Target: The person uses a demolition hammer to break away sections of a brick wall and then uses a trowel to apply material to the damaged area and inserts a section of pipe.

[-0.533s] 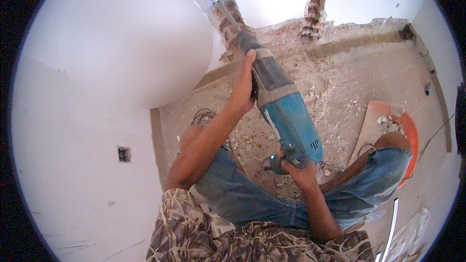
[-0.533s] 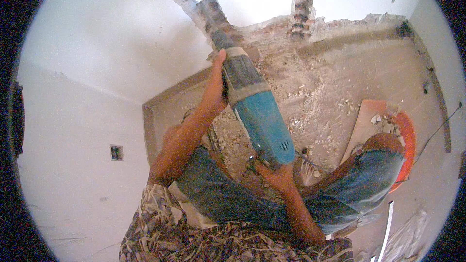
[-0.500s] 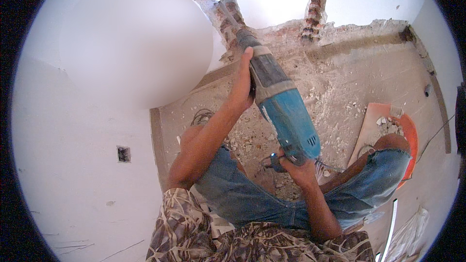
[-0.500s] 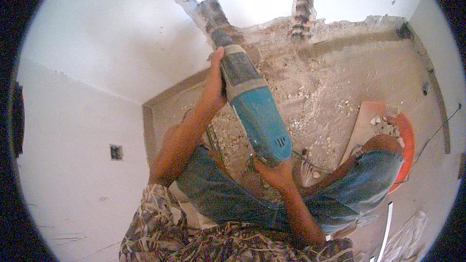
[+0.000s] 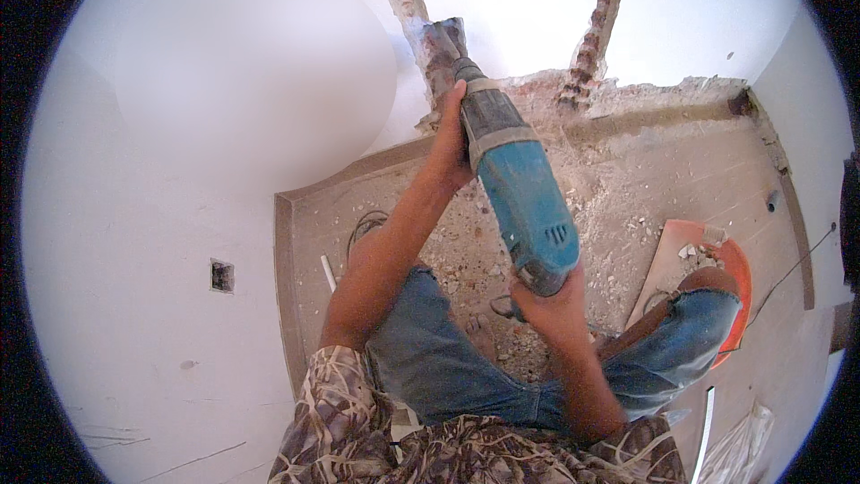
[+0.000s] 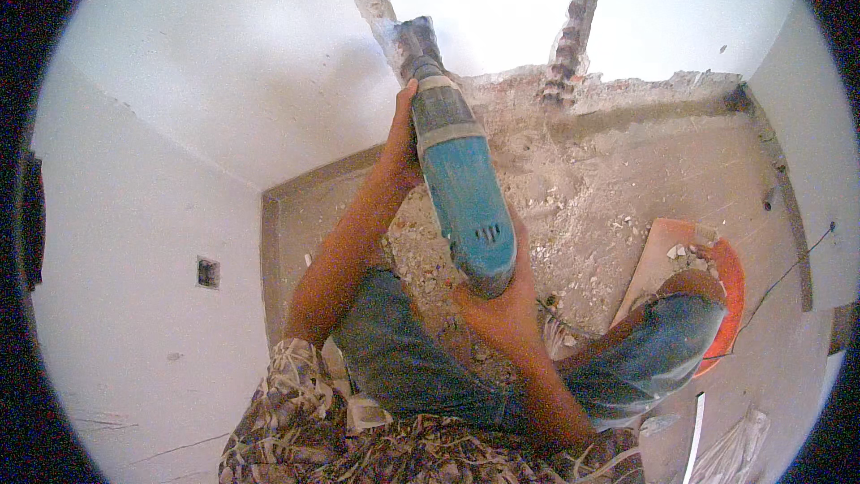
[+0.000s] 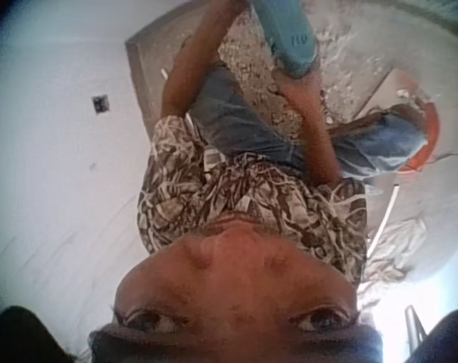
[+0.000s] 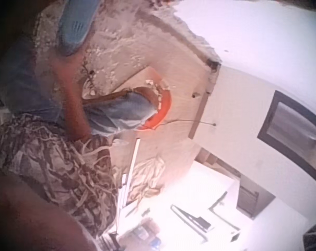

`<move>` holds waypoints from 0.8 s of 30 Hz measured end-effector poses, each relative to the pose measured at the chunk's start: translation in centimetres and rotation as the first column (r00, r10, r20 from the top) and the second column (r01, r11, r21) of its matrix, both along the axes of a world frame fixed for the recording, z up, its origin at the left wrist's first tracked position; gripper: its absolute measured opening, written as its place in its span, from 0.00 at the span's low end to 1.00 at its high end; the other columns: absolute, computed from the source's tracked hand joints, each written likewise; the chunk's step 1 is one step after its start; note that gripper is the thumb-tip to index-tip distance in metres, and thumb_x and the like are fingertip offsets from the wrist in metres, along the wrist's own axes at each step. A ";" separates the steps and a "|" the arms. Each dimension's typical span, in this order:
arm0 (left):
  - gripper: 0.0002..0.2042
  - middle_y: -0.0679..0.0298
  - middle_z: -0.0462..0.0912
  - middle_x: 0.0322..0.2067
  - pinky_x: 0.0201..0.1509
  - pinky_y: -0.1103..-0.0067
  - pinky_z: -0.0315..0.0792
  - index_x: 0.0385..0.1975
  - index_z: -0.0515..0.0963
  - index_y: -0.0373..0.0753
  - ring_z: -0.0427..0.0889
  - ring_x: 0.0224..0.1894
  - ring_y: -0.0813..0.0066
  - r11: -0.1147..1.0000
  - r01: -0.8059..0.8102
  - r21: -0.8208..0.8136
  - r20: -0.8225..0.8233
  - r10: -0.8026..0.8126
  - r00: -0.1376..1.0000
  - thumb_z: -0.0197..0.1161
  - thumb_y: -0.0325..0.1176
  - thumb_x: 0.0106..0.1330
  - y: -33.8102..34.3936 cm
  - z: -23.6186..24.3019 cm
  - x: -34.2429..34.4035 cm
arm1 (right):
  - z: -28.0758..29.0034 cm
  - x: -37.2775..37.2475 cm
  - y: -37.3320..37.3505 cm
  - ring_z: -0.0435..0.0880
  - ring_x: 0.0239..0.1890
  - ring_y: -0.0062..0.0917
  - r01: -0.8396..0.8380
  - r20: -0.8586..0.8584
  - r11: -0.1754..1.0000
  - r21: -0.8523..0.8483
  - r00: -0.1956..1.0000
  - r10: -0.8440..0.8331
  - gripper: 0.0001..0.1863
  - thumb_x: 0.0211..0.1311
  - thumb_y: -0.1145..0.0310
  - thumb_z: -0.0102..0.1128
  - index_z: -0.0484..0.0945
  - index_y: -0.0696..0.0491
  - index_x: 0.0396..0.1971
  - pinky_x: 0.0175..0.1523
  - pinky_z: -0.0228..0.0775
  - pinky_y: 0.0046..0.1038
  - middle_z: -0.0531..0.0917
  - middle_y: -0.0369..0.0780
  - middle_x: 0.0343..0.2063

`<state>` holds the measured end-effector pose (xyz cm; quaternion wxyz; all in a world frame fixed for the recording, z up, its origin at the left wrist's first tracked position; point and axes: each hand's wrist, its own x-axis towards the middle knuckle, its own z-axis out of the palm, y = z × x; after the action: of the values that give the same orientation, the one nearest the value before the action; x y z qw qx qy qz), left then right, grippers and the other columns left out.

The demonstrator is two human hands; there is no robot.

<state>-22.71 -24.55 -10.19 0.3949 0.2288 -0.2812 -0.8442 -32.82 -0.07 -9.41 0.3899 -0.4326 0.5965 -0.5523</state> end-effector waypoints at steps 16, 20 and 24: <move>0.28 0.59 0.82 0.38 0.46 0.71 0.77 0.46 0.76 0.37 0.83 0.38 0.66 0.970 0.164 0.178 0.071 -0.179 0.981 0.59 0.60 0.64 8.9 -6.9 -7.9 | -3.7 -11.8 10.0 0.68 0.64 0.43 -0.219 0.410 0.963 0.157 0.902 0.138 0.37 0.69 0.42 0.46 0.56 0.50 0.69 0.66 0.62 0.46 0.67 0.49 0.65; 0.36 0.54 0.80 0.44 0.51 0.70 0.74 0.51 0.73 0.32 0.80 0.44 0.66 0.959 0.281 -0.033 0.175 -0.271 0.946 0.61 0.64 0.60 12.4 -5.4 -9.8 | -3.1 -11.5 8.0 0.71 0.62 0.43 -0.212 0.810 0.938 0.273 0.578 -0.105 0.37 0.67 0.40 0.46 0.61 0.53 0.66 0.64 0.65 0.46 0.69 0.50 0.62; 0.42 0.46 0.74 0.53 0.62 0.69 0.68 0.58 0.67 0.28 0.75 0.56 0.55 0.852 0.363 -0.376 0.486 -0.152 0.861 0.55 0.66 0.62 14.0 -3.3 -12.6 | -2.9 -13.0 7.4 0.77 0.55 0.41 -0.322 0.666 0.922 0.214 0.738 0.103 0.38 0.61 0.41 0.56 0.67 0.56 0.61 0.60 0.70 0.45 0.76 0.48 0.55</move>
<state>-35.26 -10.57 -13.47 0.2435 0.2730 -0.5812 -0.7269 -45.78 7.35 -12.30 0.6954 -0.2148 0.4525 -0.5152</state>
